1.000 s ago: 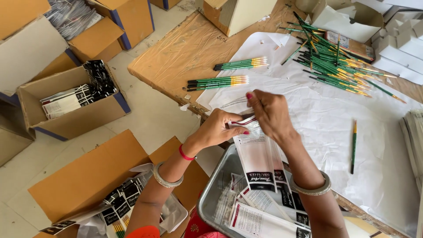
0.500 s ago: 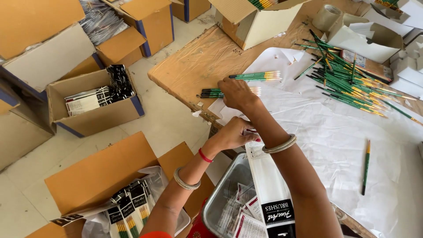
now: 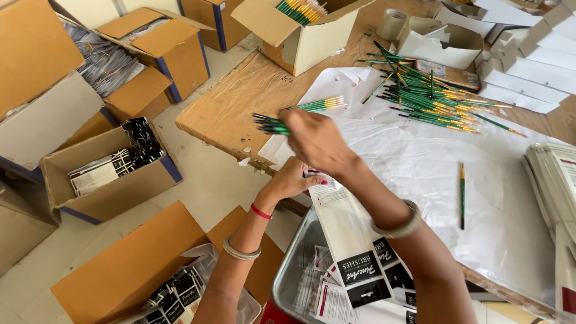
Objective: The person sorts green-handled paintbrushes by hand, gathers them into bundles, and places them into plastic sleeves before packing them into a cardboard box.
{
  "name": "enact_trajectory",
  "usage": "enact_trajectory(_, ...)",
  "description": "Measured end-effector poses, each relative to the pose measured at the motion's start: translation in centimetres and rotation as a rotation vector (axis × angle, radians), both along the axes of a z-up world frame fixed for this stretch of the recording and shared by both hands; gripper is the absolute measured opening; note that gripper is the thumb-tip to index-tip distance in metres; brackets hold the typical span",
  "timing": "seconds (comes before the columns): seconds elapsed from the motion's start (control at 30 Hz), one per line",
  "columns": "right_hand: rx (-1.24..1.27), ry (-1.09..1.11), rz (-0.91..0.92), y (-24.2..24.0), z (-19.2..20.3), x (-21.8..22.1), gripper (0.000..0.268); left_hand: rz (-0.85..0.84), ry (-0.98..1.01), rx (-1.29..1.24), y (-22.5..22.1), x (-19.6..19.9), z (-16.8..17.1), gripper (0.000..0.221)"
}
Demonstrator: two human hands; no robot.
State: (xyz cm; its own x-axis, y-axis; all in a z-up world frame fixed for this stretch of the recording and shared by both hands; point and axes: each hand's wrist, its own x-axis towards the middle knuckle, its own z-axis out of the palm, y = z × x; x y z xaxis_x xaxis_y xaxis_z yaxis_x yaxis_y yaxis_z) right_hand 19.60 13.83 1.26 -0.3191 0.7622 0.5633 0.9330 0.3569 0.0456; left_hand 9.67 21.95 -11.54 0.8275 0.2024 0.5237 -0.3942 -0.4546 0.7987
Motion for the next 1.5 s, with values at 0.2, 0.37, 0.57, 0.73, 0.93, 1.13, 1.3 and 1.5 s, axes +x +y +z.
enact_trajectory(0.2,0.407,0.884,-0.04,-19.3,-3.1,5.3,0.029,0.111,0.237,-0.026,-0.5,-0.1,0.5,0.03)
enact_trajectory(0.37,0.244,1.262,-0.288,-26.5,-10.1,8.0,0.052,-0.008,0.184,-0.058,-3.8,-1.3,1.5,0.028)
enact_trajectory(0.57,0.415,1.631,0.483,-29.0,-3.7,-0.5,0.063,-0.037,0.235,0.222,-16.3,-3.5,8.2,0.041)
enact_trajectory(0.73,0.551,1.196,0.429,-28.3,-1.1,-5.5,0.061,-0.102,0.041,0.473,-20.7,-3.5,7.9,0.018)
enact_trajectory(0.93,0.402,1.235,0.31,-29.7,-3.4,-2.7,0.051,-0.118,0.044,0.461,-22.3,-5.4,9.3,0.014)
enact_trajectory(1.13,0.056,1.55,0.058,-29.4,1.6,-2.5,0.024,-0.129,0.055,0.478,-23.0,-5.8,9.6,0.014)
enact_trajectory(1.3,0.362,1.262,-0.004,-30.3,5.0,-2.9,0.022,-0.173,-0.077,0.368,-22.5,-4.9,8.6,0.015)
enact_trajectory(1.5,0.394,0.729,-0.31,-31.7,1.6,-4.7,0.042,0.049,-0.172,0.341,-22.1,-6.5,11.6,0.017)
